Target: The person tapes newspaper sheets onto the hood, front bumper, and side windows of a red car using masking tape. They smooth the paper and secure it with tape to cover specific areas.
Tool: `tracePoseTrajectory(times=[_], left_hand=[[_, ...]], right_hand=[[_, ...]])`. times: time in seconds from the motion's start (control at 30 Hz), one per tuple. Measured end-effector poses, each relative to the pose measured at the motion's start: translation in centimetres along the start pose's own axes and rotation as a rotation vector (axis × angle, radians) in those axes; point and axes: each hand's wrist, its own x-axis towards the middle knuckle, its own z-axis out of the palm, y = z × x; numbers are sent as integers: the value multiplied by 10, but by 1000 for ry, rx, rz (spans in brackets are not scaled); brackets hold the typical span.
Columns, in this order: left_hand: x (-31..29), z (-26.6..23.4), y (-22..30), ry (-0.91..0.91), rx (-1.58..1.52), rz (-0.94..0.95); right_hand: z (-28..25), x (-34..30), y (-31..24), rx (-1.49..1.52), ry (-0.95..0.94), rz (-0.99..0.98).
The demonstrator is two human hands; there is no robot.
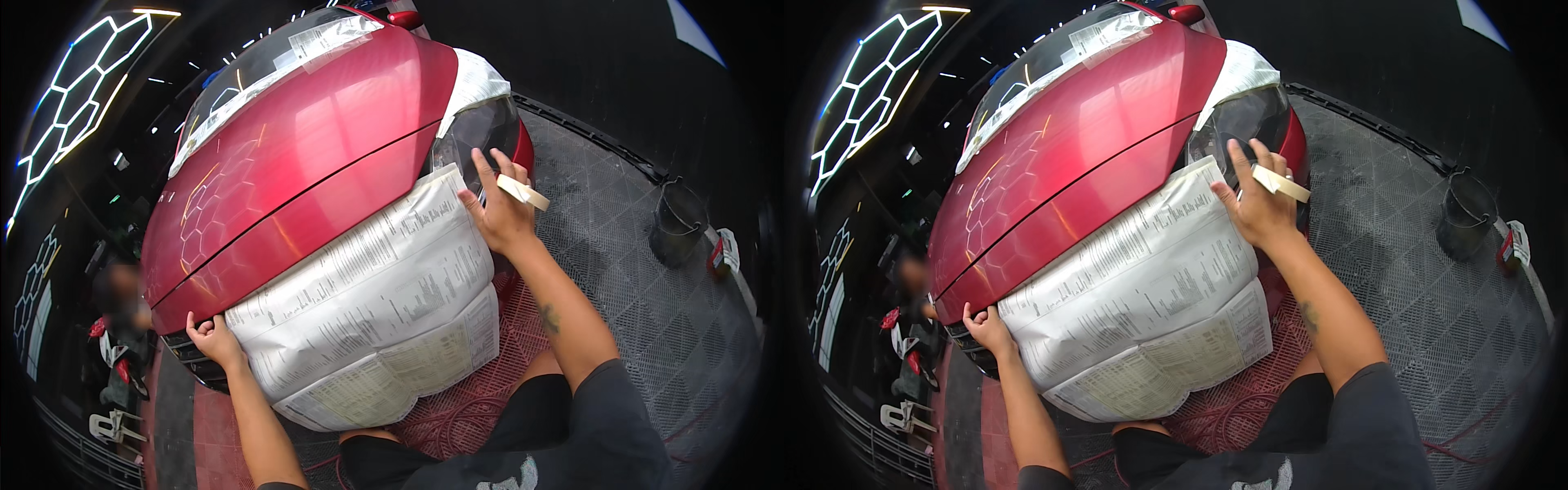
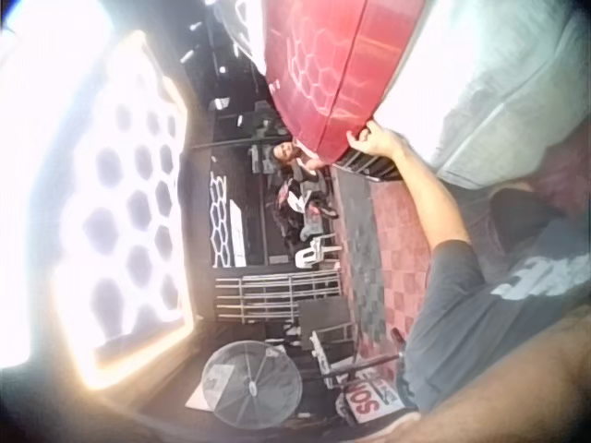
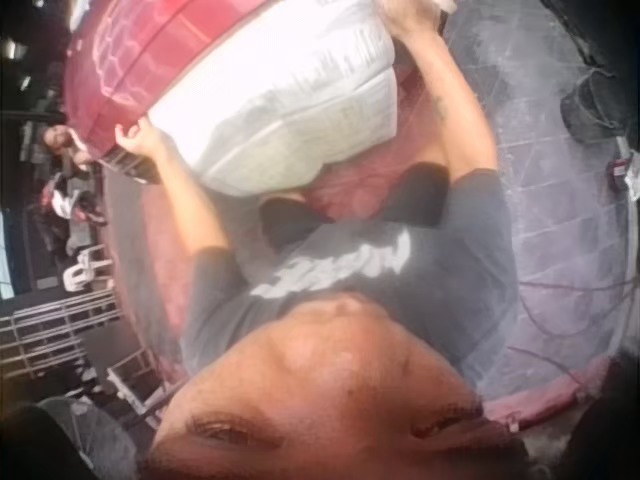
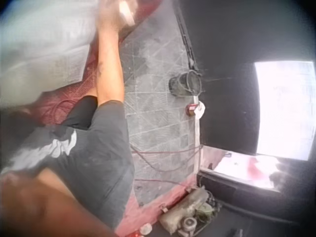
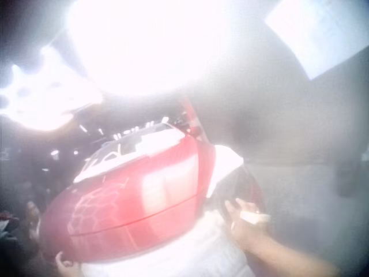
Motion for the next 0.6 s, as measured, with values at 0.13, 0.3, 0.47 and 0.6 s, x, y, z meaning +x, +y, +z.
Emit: tracePoseTrajectory(times=[0.13, 0.3, 0.47, 0.6], left_hand=[[2, -3, -3, 17, 35, 33], [5, -41, -2, 98, 43, 193], [-84, 3, 43, -223, 454, 499], [-79, -10, 40, -298, 626, 555]], right_hand=[[-17, -6, -40, 59, -33, -139], [10, -20, -62, 21, -68, -157], [2, -16, -43, -79, -39, -183], [-1, -10, -66, -35, -100, -108]])
